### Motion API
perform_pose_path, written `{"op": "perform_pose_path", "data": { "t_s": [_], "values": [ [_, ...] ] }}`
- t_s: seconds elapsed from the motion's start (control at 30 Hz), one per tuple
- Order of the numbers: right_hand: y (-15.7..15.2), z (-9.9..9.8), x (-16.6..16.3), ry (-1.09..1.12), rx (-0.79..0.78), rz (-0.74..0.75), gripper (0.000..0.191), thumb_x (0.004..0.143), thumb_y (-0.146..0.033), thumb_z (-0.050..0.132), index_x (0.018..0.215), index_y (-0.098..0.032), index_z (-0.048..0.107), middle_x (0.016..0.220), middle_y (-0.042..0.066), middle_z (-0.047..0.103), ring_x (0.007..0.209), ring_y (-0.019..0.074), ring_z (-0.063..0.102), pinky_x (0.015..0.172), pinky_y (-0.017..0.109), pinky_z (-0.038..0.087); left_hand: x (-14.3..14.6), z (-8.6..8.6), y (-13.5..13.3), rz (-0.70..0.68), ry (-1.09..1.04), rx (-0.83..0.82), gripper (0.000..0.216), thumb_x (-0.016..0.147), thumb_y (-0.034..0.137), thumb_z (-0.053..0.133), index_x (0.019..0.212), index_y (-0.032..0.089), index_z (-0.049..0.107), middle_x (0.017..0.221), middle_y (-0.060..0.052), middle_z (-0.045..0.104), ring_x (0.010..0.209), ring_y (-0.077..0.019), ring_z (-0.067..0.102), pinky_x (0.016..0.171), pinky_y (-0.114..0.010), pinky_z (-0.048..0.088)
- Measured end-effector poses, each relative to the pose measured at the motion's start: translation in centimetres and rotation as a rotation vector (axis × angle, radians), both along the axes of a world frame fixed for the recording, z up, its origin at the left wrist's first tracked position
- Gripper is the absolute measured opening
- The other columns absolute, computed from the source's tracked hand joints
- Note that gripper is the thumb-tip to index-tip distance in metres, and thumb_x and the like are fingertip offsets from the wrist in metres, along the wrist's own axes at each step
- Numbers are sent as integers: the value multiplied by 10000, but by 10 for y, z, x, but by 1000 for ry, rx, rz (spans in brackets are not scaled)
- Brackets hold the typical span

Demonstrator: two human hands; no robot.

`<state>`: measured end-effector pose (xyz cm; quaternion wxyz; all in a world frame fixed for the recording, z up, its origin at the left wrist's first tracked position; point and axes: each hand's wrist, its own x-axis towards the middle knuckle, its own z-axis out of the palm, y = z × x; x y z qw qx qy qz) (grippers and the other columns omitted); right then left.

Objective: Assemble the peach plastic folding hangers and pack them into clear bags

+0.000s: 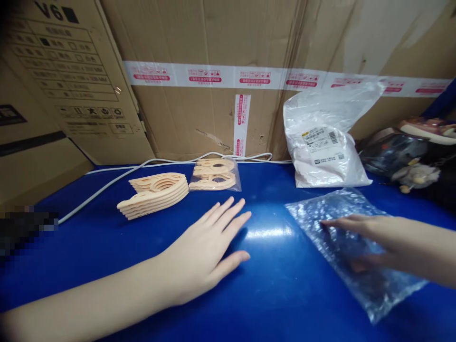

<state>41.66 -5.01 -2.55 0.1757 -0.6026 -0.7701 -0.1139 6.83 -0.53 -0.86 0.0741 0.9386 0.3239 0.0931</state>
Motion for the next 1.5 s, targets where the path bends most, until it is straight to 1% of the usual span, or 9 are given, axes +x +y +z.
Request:
{"op": "perform_pose_path", "data": {
  "t_s": [0.2, 0.37, 0.5, 0.63, 0.77, 0.97, 1.1, 1.23, 1.5],
  "values": [
    [-34, 0, -125, -502, 104, 371, 458, 866, -382, 514, 1228, -148, 672, 1148, 219, 702, 737, 310, 742, 366, 318, 532, -16, 0, -22, -2, 42, -175, 611, 1012, 501, 288, 1517, 158, 298, 1595, -70, 232, 1477, -249, 189, 1194, -464, 249],
    [-25, 29, -184, -346, 77, 553, 434, 885, -460, 551, 1165, -147, 662, 1030, 139, 753, 755, 268, 727, 505, 337, 581, -49, 1, -23, 28, 114, -62, 578, 993, 455, 374, 1472, 132, 395, 1550, -110, 339, 1434, -299, 308, 1163, -519, 305],
    [13, 41, -166, -209, -160, 515, 180, 951, -245, 463, 982, -197, 633, 925, 76, 706, 766, 213, 685, 614, 312, 534, -78, 9, -18, 137, 138, 5, 679, 935, 616, 399, 1357, 106, 548, 1473, -158, 460, 1358, -364, 428, 1116, -552, 368],
    [42, 39, -127, -208, -325, 352, 146, 949, -187, 421, 869, -196, 543, 812, 41, 641, 647, 173, 623, 568, 282, 427, -95, 6, -13, 234, 179, -23, 743, 931, 654, 360, 1461, 137, 422, 1523, -130, 375, 1385, -356, 385, 1115, -554, 358],
    [45, 33, -117, -159, -502, 319, 280, 992, -367, 424, 802, -200, 545, 715, 15, 616, 587, 153, 583, 546, 267, 375, -105, -6, -8, 259, 153, -36, 698, 959, 607, 357, 1532, 220, 259, 1588, -66, 226, 1436, -307, 294, 1141, -505, 330],
    [43, 32, -133, 73, -495, 416, 525, 1029, -447, 267, 676, -196, 563, 694, 32, 612, 663, 169, 597, 646, 301, 443, -104, -19, -7, 271, 56, -20, 713, 961, 578, 395, 1550, 230, 192, 1597, -60, 218, 1449, -283, 279, 1172, -464, 289],
    [45, 30, -136, 85, -412, 569, 346, 1007, -399, 388, 1012, -206, 676, 1002, 80, 676, 927, 211, 637, 845, 380, 497, -102, -22, -8, 284, 16, -19, 725, 961, 586, 389, 1555, 233, 170, 1602, -67, 210, 1458, -279, 256, 1179, -461, 278],
    [42, 26, -144, -56, -413, 700, 581, 968, -451, 475, 1479, -185, 397, 1509, 147, 427, 1389, 286, 381, 1108, 509, 346, -102, -19, -5, 252, 67, -81, 757, 958, 586, 394, 1559, 203, 140, 1611, -85, 163, 1470, -295, 209, 1178, -483, 268],
    [46, 16, -165, -70, -499, 784, 801, 883, -601, 543, 1546, -294, 214, 1622, 148, 78, 1466, 372, 88, 1137, 636, 167, -102, -21, -5, 217, 7, -60, 787, 952, 576, 432, 1563, 246, 62, 1624, -68, 136, 1483, -262, 174, 1197, -458, 224]
  ]
}}
